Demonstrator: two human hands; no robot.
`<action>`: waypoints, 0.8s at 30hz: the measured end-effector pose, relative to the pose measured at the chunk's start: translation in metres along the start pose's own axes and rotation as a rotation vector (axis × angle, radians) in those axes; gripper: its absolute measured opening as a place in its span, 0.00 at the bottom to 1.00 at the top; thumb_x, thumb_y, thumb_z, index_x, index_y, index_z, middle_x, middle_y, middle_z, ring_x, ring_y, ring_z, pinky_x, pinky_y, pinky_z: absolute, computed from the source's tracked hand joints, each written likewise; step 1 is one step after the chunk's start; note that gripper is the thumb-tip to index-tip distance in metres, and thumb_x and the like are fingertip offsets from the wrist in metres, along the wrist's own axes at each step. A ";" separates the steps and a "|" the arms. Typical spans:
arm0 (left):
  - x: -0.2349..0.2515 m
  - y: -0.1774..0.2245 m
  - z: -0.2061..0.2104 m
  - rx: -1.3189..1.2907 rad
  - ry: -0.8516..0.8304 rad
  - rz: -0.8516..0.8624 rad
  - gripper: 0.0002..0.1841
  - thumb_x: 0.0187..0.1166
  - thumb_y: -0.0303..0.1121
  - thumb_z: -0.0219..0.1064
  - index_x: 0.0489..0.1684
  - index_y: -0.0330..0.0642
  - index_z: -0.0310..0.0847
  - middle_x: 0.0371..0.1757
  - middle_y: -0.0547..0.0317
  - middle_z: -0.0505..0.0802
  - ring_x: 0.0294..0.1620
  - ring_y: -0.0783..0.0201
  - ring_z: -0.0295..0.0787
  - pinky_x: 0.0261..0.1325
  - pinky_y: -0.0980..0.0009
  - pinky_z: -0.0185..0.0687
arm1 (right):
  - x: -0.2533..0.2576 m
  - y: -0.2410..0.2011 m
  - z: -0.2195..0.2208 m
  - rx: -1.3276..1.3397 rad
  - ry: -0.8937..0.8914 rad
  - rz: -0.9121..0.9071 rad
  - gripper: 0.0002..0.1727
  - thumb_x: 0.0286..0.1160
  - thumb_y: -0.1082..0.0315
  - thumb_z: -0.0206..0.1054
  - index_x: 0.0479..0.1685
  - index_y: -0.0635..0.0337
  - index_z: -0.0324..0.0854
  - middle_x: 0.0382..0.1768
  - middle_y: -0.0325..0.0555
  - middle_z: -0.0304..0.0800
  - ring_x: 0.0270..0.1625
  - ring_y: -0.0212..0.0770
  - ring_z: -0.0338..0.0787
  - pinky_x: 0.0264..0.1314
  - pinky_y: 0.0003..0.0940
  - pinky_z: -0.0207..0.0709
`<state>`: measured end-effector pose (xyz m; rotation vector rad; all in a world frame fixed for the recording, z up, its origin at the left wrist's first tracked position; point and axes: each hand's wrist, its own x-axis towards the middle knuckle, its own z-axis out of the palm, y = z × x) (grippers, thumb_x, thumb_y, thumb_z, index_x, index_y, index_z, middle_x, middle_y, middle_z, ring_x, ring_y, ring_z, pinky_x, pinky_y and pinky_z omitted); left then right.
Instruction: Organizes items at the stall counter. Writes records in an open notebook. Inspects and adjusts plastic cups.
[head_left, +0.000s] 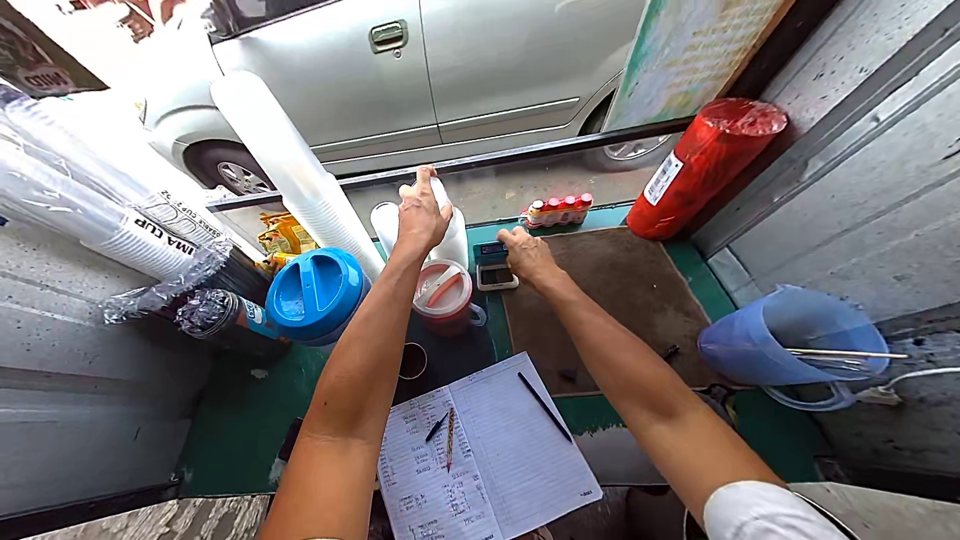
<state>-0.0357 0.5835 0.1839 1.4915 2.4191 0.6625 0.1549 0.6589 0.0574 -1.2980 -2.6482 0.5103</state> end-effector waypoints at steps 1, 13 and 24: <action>-0.002 -0.004 0.000 -0.011 0.017 -0.006 0.39 0.75 0.38 0.74 0.87 0.52 0.58 0.67 0.29 0.82 0.62 0.33 0.86 0.62 0.41 0.84 | -0.004 0.005 -0.001 0.002 0.011 0.006 0.22 0.74 0.82 0.61 0.66 0.57 0.82 0.60 0.67 0.84 0.54 0.69 0.90 0.50 0.66 0.82; -0.022 -0.007 -0.009 -0.094 0.143 0.067 0.37 0.73 0.39 0.75 0.84 0.47 0.64 0.59 0.32 0.86 0.58 0.35 0.87 0.59 0.42 0.83 | 0.076 -0.038 -0.046 0.366 -0.192 0.114 0.36 0.96 0.48 0.35 0.59 0.69 0.85 0.63 0.68 0.87 0.70 0.65 0.84 0.71 0.70 0.70; -0.060 -0.028 -0.021 -0.200 0.245 0.091 0.37 0.73 0.37 0.78 0.82 0.46 0.64 0.66 0.34 0.82 0.63 0.38 0.84 0.62 0.42 0.82 | 0.124 -0.056 -0.005 0.653 -0.638 0.391 0.56 0.79 0.20 0.23 0.82 0.57 0.70 0.65 0.72 0.82 0.56 0.66 0.86 0.58 0.60 0.76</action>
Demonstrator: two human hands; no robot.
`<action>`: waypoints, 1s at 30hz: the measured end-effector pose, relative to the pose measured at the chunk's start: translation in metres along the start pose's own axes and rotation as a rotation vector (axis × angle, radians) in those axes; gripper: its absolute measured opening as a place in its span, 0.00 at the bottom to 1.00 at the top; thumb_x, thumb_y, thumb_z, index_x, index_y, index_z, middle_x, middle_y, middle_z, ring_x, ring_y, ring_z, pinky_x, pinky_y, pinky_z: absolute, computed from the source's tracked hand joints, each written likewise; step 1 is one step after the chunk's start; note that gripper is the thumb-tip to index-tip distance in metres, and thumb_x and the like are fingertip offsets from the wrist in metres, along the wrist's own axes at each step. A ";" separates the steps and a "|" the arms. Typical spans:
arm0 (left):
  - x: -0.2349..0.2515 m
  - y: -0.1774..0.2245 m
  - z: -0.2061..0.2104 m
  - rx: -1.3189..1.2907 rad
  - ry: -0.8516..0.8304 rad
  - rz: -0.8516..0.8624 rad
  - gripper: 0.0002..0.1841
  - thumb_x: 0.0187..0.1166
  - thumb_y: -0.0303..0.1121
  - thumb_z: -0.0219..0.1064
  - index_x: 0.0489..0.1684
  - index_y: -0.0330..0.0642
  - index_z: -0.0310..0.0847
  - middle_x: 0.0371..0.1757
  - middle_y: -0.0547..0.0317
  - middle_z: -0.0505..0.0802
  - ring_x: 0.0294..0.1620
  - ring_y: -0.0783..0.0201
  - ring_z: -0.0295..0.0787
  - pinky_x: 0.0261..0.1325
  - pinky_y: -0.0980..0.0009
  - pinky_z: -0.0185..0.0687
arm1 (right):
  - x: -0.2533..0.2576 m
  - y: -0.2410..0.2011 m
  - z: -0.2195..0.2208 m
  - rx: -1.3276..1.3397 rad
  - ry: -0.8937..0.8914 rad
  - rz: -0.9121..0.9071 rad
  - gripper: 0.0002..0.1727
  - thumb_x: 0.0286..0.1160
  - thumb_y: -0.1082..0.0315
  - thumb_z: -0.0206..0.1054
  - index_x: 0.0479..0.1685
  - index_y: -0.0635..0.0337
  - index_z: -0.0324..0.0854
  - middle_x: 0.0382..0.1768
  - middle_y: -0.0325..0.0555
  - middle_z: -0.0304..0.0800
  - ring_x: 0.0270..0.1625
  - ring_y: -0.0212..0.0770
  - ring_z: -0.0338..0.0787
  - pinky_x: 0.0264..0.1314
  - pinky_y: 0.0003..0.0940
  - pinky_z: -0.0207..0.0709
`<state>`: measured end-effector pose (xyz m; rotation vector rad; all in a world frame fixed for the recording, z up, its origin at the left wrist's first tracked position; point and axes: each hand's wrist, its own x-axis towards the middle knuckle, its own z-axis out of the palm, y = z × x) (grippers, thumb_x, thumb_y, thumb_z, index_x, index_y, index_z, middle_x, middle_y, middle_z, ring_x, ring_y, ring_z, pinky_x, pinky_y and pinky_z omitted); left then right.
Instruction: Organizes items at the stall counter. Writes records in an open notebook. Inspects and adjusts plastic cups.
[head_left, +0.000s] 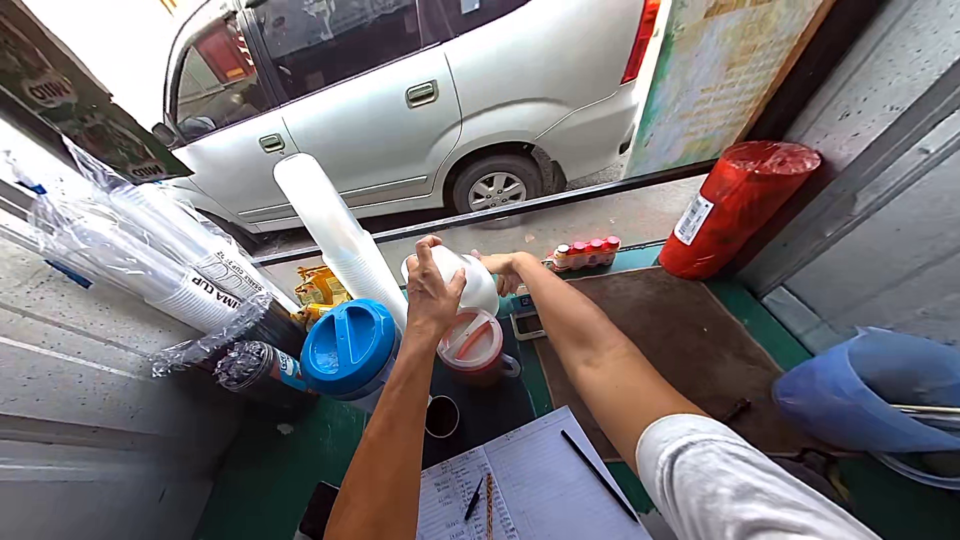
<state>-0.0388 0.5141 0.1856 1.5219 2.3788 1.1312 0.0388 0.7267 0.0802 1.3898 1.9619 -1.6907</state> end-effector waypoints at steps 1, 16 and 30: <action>-0.001 0.000 -0.002 -0.008 0.004 0.005 0.37 0.73 0.37 0.78 0.82 0.46 0.64 0.66 0.35 0.82 0.63 0.38 0.84 0.62 0.42 0.82 | 0.003 0.002 -0.001 0.049 -0.001 0.024 0.59 0.75 0.17 0.23 0.81 0.58 0.70 0.67 0.73 0.82 0.60 0.67 0.85 0.61 0.61 0.76; -0.147 0.009 -0.144 -0.590 0.404 0.200 0.50 0.66 0.41 0.82 0.87 0.41 0.51 0.75 0.55 0.80 0.68 0.63 0.86 0.66 0.61 0.91 | -0.262 0.060 0.043 0.430 0.415 -0.873 0.15 0.74 0.77 0.69 0.59 0.62 0.85 0.50 0.46 0.94 0.49 0.38 0.94 0.56 0.39 0.90; -0.395 -0.022 -0.091 -1.771 0.267 -0.537 0.25 0.64 0.53 0.81 0.52 0.47 0.87 0.49 0.51 0.96 0.52 0.55 0.96 0.57 0.53 0.92 | -0.435 0.167 0.212 0.516 0.410 -0.809 0.13 0.66 0.80 0.77 0.49 0.64 0.87 0.46 0.47 0.97 0.45 0.40 0.97 0.53 0.34 0.94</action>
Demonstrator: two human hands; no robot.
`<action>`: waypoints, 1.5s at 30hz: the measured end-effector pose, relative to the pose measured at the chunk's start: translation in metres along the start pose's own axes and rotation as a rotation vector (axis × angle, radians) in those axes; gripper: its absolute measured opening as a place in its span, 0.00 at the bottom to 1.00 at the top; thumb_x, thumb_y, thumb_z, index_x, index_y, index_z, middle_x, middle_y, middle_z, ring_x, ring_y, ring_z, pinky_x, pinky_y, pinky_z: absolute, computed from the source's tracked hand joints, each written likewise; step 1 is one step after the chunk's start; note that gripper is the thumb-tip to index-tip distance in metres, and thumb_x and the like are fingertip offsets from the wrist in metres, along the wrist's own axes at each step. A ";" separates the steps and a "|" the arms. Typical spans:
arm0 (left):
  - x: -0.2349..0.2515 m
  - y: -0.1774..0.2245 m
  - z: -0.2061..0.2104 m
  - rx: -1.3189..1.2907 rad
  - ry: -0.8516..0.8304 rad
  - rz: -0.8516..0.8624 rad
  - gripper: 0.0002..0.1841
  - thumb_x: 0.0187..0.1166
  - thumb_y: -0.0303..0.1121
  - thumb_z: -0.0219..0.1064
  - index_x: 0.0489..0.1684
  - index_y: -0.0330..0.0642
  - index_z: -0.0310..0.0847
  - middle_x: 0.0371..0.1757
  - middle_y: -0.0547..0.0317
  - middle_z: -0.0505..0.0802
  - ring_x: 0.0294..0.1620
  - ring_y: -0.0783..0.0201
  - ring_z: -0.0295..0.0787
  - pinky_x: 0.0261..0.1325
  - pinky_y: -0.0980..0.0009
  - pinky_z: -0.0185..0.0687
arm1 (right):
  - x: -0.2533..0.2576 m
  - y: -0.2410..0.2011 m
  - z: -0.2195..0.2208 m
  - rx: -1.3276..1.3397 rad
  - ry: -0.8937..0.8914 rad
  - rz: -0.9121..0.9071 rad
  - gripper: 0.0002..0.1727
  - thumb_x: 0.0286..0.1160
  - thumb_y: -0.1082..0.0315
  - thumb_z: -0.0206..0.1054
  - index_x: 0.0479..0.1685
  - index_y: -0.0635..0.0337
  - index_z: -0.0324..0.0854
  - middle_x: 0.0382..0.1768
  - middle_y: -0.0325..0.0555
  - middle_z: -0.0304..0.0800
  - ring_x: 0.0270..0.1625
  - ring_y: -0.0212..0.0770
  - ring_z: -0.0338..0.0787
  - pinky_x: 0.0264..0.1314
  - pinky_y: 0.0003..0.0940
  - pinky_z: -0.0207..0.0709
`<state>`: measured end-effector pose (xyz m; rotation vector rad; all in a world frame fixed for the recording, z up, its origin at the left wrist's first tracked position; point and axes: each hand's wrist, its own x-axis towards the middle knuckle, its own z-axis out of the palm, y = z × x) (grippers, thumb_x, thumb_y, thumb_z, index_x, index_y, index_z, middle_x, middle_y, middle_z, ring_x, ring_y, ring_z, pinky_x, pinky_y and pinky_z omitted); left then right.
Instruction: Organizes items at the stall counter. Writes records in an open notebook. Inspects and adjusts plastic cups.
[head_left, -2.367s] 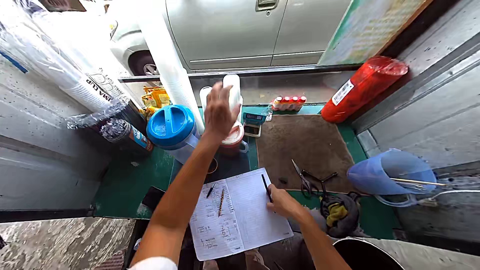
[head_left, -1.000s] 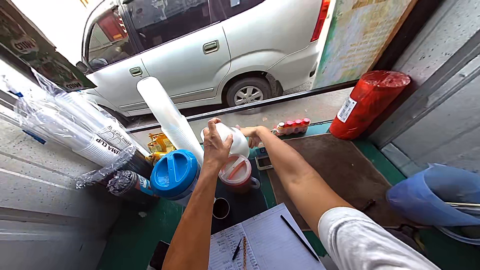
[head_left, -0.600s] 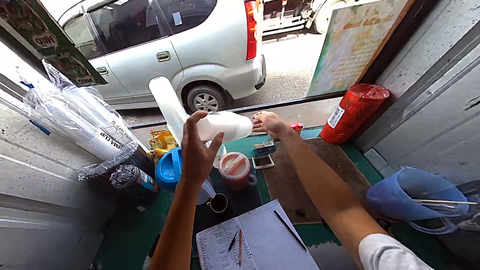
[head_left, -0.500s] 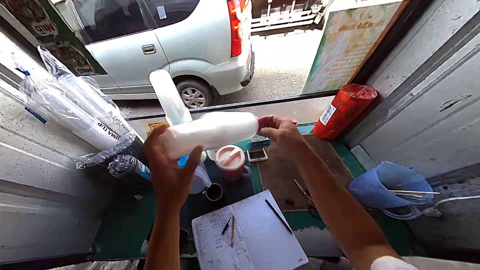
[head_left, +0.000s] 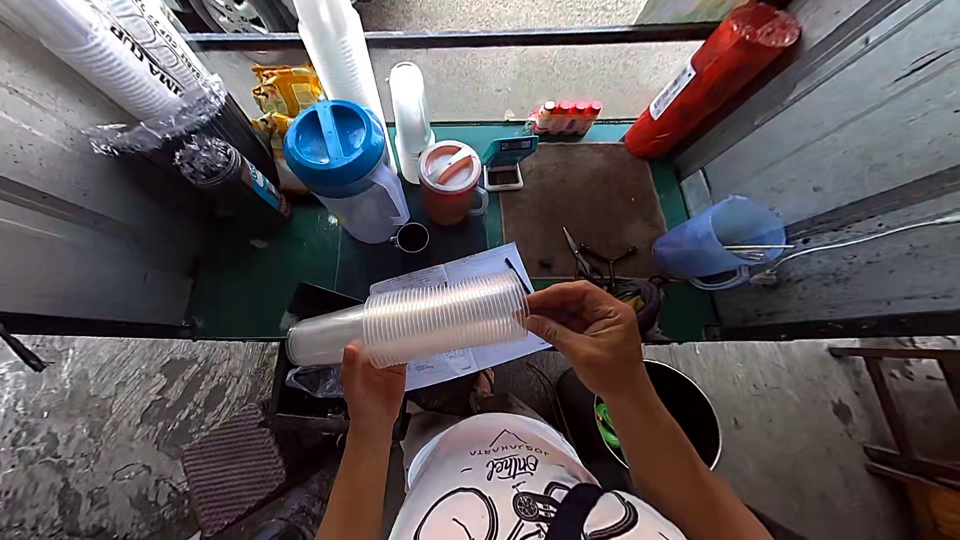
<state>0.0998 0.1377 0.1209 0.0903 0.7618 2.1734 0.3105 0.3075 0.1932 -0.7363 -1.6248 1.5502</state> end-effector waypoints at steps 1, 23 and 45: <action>-0.003 0.002 0.000 -0.003 0.002 0.006 0.25 0.64 0.53 0.82 0.52 0.47 0.87 0.49 0.51 0.96 0.51 0.55 0.96 0.56 0.53 0.93 | -0.003 -0.002 0.003 -0.022 0.005 -0.006 0.13 0.66 0.79 0.77 0.50 0.63 0.87 0.46 0.46 0.97 0.44 0.39 0.98 0.52 0.34 0.94; -0.024 0.045 0.004 -0.054 -0.110 0.129 0.22 0.69 0.49 0.80 0.54 0.45 0.88 0.51 0.49 0.96 0.53 0.55 0.96 0.59 0.55 0.92 | -0.018 -0.025 0.035 -0.035 -0.032 -0.135 0.16 0.65 0.75 0.80 0.48 0.55 0.81 0.46 0.43 0.95 0.44 0.38 0.97 0.51 0.32 0.94; -0.033 0.045 0.007 -0.055 -0.104 0.135 0.22 0.69 0.48 0.80 0.55 0.45 0.88 0.51 0.50 0.96 0.54 0.55 0.96 0.60 0.55 0.92 | -0.023 -0.023 0.037 -0.083 -0.017 -0.176 0.19 0.62 0.73 0.81 0.49 0.53 0.79 0.44 0.41 0.93 0.42 0.37 0.95 0.48 0.32 0.94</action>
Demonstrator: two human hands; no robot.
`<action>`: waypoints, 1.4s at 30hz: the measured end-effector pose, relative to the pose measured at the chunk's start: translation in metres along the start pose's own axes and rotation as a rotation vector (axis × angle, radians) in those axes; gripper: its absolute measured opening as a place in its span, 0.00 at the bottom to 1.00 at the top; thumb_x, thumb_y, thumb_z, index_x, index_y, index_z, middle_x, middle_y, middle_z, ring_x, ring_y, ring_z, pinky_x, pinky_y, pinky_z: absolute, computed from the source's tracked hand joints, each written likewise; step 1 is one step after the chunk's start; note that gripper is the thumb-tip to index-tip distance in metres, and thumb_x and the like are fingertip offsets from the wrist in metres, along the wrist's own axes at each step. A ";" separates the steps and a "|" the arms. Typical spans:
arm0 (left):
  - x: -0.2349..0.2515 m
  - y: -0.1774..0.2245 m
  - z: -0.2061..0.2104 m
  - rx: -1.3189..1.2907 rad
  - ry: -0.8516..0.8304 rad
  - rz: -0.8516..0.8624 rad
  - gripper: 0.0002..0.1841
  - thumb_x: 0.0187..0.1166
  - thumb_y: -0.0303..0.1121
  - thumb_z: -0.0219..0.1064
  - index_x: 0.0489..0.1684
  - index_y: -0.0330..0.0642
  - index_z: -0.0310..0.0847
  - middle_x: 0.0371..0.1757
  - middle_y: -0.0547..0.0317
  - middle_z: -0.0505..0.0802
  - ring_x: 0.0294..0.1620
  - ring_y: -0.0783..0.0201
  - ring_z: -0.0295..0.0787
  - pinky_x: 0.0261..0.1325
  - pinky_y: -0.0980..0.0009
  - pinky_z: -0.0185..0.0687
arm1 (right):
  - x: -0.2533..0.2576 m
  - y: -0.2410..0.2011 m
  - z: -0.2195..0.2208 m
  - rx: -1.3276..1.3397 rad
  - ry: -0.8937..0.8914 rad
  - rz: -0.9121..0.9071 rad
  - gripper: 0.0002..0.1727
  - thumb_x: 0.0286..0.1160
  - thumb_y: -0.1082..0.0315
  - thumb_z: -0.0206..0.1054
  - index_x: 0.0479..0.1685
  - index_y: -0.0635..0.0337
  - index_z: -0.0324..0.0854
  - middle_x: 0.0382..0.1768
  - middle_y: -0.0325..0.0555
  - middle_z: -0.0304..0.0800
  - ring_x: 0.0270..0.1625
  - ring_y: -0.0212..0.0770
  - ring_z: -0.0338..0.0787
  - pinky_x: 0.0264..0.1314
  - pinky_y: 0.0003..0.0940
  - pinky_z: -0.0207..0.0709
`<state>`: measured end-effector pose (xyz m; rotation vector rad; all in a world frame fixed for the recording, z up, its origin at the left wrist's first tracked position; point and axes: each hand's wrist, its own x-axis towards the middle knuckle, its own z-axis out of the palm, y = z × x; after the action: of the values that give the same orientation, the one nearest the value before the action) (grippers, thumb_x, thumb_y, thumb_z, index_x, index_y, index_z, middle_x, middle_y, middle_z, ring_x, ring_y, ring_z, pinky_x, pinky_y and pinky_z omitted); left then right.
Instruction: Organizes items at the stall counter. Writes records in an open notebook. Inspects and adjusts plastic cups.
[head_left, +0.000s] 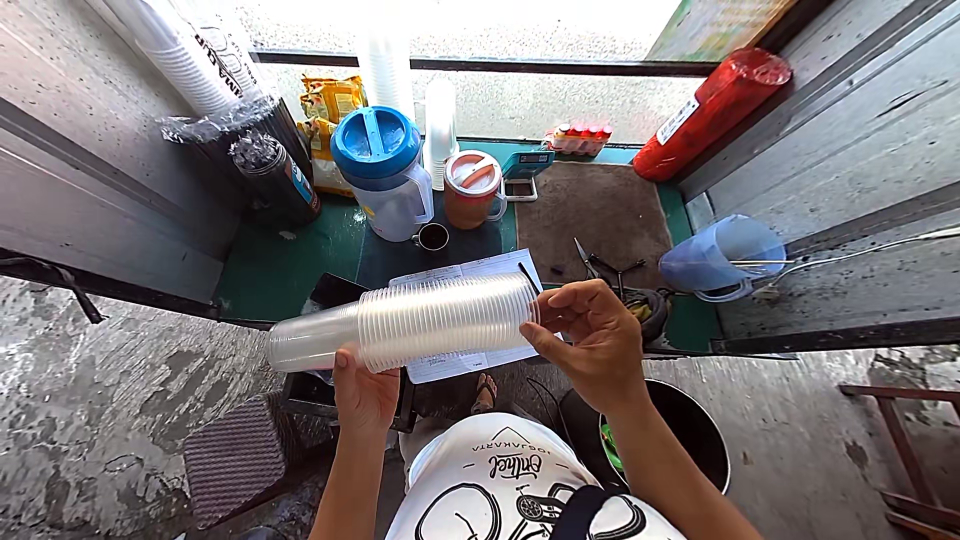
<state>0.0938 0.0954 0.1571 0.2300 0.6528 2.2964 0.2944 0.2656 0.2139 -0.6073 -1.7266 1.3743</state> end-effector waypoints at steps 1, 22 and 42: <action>0.000 0.000 0.000 -0.005 -0.005 0.001 0.22 0.69 0.48 0.80 0.55 0.45 0.88 0.51 0.50 0.96 0.55 0.55 0.96 0.60 0.55 0.92 | 0.000 0.000 0.000 -0.001 0.000 -0.002 0.19 0.62 0.72 0.82 0.49 0.53 0.79 0.44 0.41 0.93 0.42 0.37 0.95 0.48 0.32 0.94; -0.008 0.002 0.000 -0.004 0.003 0.009 0.22 0.68 0.48 0.80 0.55 0.45 0.87 0.52 0.49 0.96 0.55 0.55 0.96 0.60 0.55 0.92 | -0.003 0.001 0.005 -0.034 0.010 -0.020 0.21 0.59 0.70 0.84 0.49 0.54 0.78 0.45 0.41 0.93 0.41 0.36 0.94 0.45 0.30 0.92; -0.012 0.000 0.003 0.012 -0.005 0.016 0.20 0.71 0.48 0.79 0.54 0.46 0.88 0.51 0.51 0.96 0.54 0.57 0.96 0.61 0.57 0.92 | -0.004 0.004 0.011 -0.104 0.040 -0.042 0.23 0.58 0.67 0.85 0.49 0.54 0.77 0.42 0.38 0.91 0.40 0.32 0.92 0.46 0.27 0.90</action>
<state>0.1033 0.0882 0.1601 0.2474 0.6639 2.3071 0.2870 0.2581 0.2081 -0.6478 -1.7776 1.2408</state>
